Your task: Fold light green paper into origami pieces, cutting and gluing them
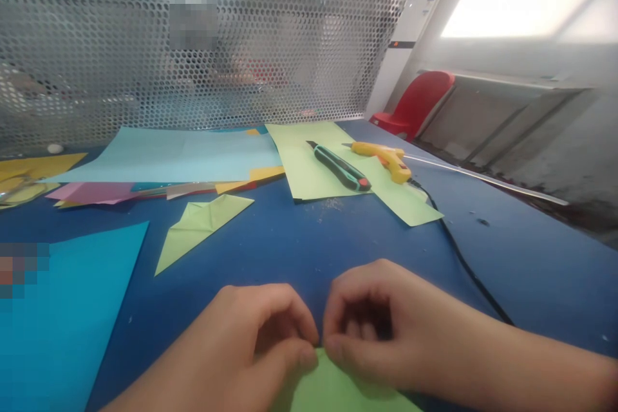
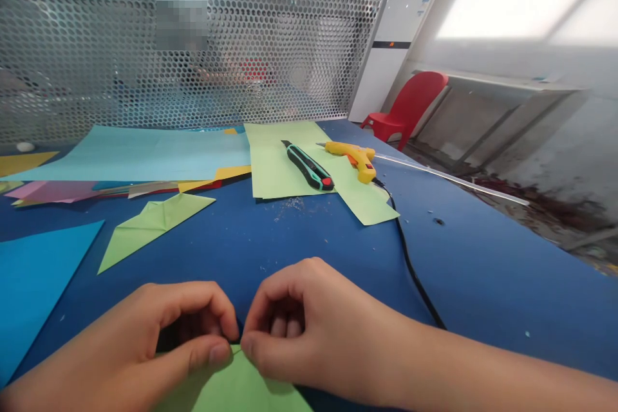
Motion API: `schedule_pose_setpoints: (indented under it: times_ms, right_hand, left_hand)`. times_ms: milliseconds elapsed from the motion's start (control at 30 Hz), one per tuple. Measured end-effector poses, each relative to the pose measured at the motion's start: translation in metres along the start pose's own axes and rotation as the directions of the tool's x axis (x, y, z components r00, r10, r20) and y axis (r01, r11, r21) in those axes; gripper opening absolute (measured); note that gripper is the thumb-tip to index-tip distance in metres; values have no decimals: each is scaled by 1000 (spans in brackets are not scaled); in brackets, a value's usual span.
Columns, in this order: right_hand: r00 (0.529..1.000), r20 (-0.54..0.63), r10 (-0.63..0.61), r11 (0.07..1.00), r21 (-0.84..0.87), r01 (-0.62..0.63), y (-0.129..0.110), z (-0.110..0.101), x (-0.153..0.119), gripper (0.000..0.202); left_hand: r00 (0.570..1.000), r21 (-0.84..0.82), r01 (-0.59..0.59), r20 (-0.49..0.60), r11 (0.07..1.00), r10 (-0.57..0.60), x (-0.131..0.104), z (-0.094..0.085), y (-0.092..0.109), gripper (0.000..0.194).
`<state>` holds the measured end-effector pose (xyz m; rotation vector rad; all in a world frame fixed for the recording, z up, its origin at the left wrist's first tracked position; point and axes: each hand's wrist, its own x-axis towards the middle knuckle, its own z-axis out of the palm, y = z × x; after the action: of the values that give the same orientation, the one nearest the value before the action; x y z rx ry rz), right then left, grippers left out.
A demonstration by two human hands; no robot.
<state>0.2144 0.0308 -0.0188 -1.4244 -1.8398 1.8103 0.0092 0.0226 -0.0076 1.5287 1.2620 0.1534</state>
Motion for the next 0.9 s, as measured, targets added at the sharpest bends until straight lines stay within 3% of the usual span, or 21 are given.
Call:
schedule_pose_setpoints:
  times_ms: [233,467,733,900]
  right_hand:
    - [1000,-6,-20,1000,11,20,0,-10,3,6]
    - [998,6,-68,993,97,67,1,-7,2,14]
    - [997,5,-71,993,99,70,5,-7,4,11]
    - [997,19,-72,995,72,71,3,-9,3,17]
  left_hand:
    - [999,23,31,6,999,-31,0,1,-1,4]
    - [999,31,-44,-22,999,44,2,0,-8,15]
    - [997,36,-54,51,998,52,5,-1,-17,2]
    - [990,71,-118,91,990,112,4,-5,-12,12]
